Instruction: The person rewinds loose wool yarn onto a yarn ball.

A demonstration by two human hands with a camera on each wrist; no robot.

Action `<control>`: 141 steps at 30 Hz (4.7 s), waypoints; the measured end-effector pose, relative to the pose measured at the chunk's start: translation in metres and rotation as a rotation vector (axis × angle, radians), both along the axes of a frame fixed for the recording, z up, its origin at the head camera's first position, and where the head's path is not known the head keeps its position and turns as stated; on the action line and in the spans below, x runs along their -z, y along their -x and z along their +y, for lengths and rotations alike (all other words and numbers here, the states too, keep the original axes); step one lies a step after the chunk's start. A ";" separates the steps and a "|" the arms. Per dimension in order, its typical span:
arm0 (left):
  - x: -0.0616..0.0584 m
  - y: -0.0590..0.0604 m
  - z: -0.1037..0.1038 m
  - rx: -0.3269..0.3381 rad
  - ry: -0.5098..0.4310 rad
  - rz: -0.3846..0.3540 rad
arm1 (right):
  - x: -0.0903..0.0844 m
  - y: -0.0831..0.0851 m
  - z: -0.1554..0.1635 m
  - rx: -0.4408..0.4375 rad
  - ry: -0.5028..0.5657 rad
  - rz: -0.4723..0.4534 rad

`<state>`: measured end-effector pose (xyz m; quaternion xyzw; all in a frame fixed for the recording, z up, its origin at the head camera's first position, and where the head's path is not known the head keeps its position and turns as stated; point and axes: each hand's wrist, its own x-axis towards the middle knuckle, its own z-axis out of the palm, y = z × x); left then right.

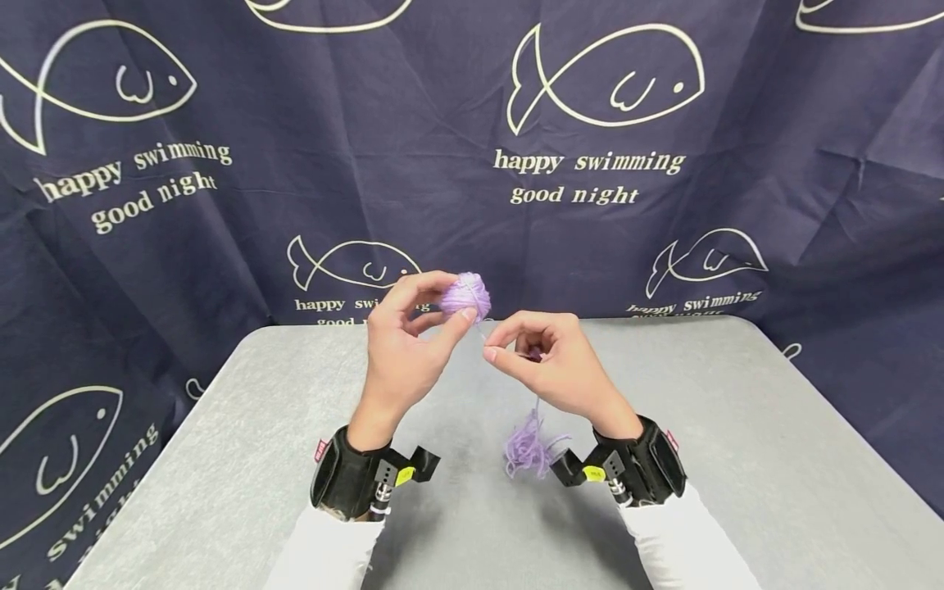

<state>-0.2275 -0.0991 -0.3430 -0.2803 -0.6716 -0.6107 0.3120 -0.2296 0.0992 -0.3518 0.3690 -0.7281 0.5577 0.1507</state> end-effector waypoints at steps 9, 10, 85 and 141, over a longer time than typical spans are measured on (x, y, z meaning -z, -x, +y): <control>0.004 0.002 -0.005 0.007 0.305 -0.072 | -0.005 0.002 0.007 -0.007 0.201 -0.008; 0.005 0.002 -0.006 0.030 0.332 -0.081 | -0.006 0.002 0.008 -0.012 0.239 -0.028; -0.003 -0.002 -0.006 0.755 -0.125 -0.088 | 0.003 0.015 0.005 -0.001 0.339 -0.171; -0.006 -0.005 -0.008 0.810 -0.036 -0.097 | 0.003 0.019 0.007 0.065 0.455 -0.213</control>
